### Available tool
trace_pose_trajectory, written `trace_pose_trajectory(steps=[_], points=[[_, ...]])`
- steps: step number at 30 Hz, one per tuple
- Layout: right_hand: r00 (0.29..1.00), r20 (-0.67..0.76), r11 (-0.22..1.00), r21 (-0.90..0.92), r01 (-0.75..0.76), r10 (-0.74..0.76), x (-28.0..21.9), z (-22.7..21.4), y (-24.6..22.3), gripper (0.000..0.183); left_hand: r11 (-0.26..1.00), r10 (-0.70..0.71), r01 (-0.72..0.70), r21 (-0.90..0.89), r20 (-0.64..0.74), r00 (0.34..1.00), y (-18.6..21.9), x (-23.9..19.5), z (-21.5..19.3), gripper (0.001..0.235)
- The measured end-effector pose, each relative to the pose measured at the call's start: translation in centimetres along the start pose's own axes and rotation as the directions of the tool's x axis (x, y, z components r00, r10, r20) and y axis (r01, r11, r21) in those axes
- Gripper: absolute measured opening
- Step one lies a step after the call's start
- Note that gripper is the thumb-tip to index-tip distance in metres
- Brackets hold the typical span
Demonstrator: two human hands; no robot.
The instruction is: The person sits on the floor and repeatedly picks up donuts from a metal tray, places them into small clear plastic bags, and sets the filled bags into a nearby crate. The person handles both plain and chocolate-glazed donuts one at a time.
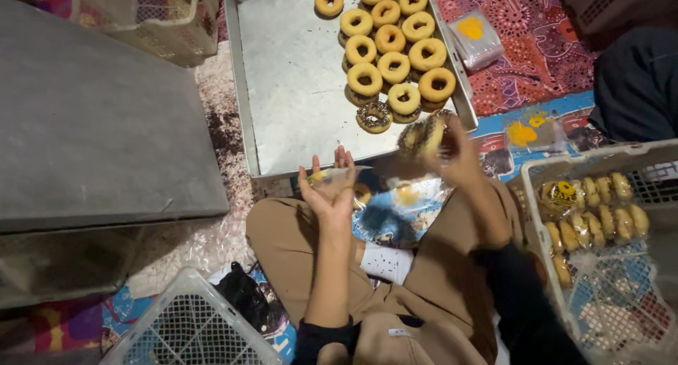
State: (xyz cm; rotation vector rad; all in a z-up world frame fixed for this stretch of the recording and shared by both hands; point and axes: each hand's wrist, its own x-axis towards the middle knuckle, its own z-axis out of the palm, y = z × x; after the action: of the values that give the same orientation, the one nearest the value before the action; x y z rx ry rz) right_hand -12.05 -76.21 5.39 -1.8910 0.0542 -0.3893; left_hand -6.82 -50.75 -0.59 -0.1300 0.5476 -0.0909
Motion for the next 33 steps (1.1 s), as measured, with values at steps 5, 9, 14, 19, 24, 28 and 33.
trace_pose_trajectory(steps=[5,9,14,19,24,28,33], points=[[0.979,-0.141,0.967,0.229,-0.113,0.147,-10.7,6.6,-5.6,0.063,0.990,-0.096,0.096,-0.106,0.009,0.995,-2.9,-2.2,-0.2,0.052],[0.978,-0.199,0.972,-0.215,-0.099,0.055,-10.3,8.5,-7.4,0.052,0.994,-0.110,0.101,0.044,0.456,0.883,-5.5,-4.9,-0.6,0.067],[0.977,0.140,0.975,-0.127,0.182,-0.164,-6.8,8.0,-9.9,0.047,0.957,0.019,-0.131,0.258,0.395,0.918,-4.5,-6.1,1.0,0.072],[0.975,-0.021,0.955,-0.206,0.212,-0.221,-5.7,8.7,-10.5,0.025,0.973,-0.158,0.012,0.232,0.620,0.768,-3.3,-7.4,2.4,0.076],[0.981,-0.046,0.977,0.093,0.191,-0.187,-6.6,9.6,-11.5,0.023,0.988,-0.126,0.036,0.153,0.631,0.766,-3.3,-8.8,3.5,0.079],[0.929,-0.249,0.936,0.157,0.316,-0.272,-7.8,9.7,-13.4,0.021,0.965,-0.135,0.001,0.262,0.493,0.859,-2.7,-7.4,1.9,0.083],[0.941,-0.117,0.946,0.031,0.323,-0.318,-5.6,7.0,-13.7,0.020,0.823,0.152,-0.152,0.548,0.046,0.987,-0.1,-5.5,-2.5,0.055]])
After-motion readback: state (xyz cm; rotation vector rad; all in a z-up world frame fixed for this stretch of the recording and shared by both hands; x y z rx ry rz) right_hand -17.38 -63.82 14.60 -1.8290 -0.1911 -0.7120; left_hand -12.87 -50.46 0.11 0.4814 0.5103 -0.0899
